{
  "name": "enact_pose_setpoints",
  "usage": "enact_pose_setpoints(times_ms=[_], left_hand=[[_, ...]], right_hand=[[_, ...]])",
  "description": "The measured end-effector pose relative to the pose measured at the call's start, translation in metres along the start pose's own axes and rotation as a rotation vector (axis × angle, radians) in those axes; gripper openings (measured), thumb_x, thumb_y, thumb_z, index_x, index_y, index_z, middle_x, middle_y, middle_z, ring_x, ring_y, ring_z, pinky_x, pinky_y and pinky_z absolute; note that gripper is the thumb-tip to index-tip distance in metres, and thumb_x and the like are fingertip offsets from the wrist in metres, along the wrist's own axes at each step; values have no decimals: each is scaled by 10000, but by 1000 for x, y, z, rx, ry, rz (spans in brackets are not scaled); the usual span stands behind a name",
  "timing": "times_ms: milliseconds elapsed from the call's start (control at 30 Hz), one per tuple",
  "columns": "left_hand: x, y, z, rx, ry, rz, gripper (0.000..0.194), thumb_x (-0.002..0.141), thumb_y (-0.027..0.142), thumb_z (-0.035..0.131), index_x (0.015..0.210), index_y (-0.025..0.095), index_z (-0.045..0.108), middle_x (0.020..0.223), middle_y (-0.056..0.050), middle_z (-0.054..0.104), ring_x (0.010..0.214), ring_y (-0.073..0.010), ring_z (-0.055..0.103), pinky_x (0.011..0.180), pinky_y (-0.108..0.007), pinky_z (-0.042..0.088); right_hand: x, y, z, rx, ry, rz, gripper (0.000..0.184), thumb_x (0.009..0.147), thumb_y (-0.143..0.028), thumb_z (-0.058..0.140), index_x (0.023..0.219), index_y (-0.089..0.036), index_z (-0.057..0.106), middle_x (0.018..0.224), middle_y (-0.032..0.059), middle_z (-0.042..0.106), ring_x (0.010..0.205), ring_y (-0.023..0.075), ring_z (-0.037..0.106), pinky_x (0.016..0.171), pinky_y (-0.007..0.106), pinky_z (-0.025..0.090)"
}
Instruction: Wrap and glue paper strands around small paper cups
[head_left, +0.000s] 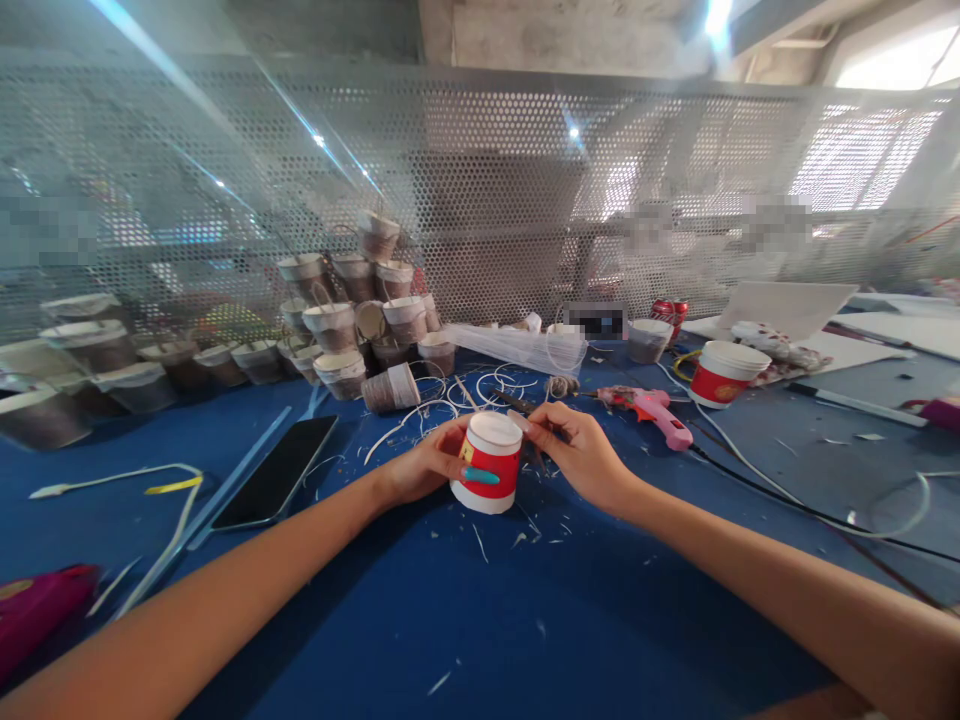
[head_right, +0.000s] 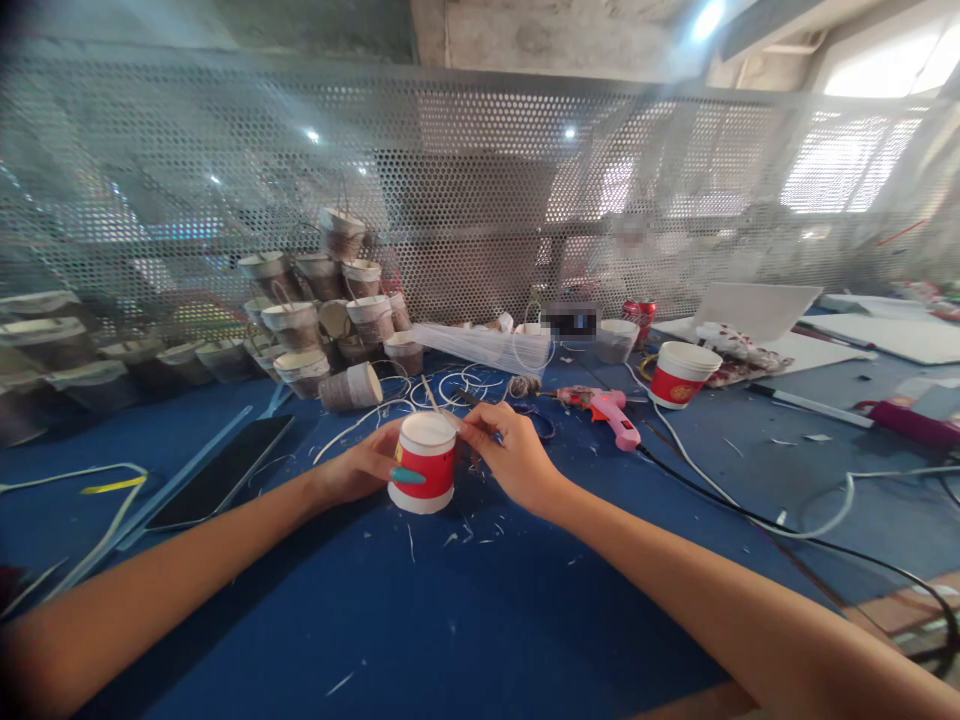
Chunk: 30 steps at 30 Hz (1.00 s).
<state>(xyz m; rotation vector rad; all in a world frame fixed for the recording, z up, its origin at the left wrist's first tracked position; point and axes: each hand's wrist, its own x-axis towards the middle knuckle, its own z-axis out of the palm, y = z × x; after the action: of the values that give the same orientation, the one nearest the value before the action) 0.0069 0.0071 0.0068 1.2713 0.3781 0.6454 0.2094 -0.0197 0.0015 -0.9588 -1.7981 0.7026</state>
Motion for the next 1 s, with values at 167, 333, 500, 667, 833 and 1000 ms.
enact_pose_setpoints(times_ms=[167,333,500,667,833,1000], left_hand=[[0,-3,-6,-64,65,18,487,593,155,626,1074,107,569,986,-128,667,899,-260,618,808,-386,444],[0,-5,-10,-131,66,33,458,652,166,576,1103,95,546,1028,-153,654,940,-279,615,807,-410,464],[-1,-7,-11,-142,150,32,398,679,180,599,1068,108,556,950,-120,670,846,-237,643,743,-352,497],[-2,-10,-9,-55,246,39,501,582,213,721,1043,117,551,886,-103,667,750,-200,638,653,-305,504],[-2,-8,-5,11,264,40,591,503,189,764,1043,112,539,935,-123,652,816,-227,624,703,-340,497],[-2,-7,-5,33,295,89,519,549,116,737,1029,139,540,897,-77,660,788,-200,624,705,-324,484]], right_hand=[[2,4,-4,-36,138,44,327,866,-493,335,841,-211,499,795,26,535,782,160,459,730,305,375],[7,7,-16,-389,391,133,306,841,-472,336,889,-194,455,944,82,481,938,221,412,883,400,316],[15,17,-40,-935,403,297,321,756,-283,446,1002,-77,455,1065,208,416,1042,331,369,846,466,321],[21,33,-65,-1217,384,747,563,700,-357,544,1099,34,478,1139,322,398,1062,449,370,737,541,345],[29,45,-79,-1188,321,1035,685,630,-473,602,1110,10,530,1094,339,481,1011,441,458,634,485,397],[32,46,-89,-1128,276,1033,619,641,-448,580,1126,-64,542,1026,272,580,979,403,542,659,463,416]])
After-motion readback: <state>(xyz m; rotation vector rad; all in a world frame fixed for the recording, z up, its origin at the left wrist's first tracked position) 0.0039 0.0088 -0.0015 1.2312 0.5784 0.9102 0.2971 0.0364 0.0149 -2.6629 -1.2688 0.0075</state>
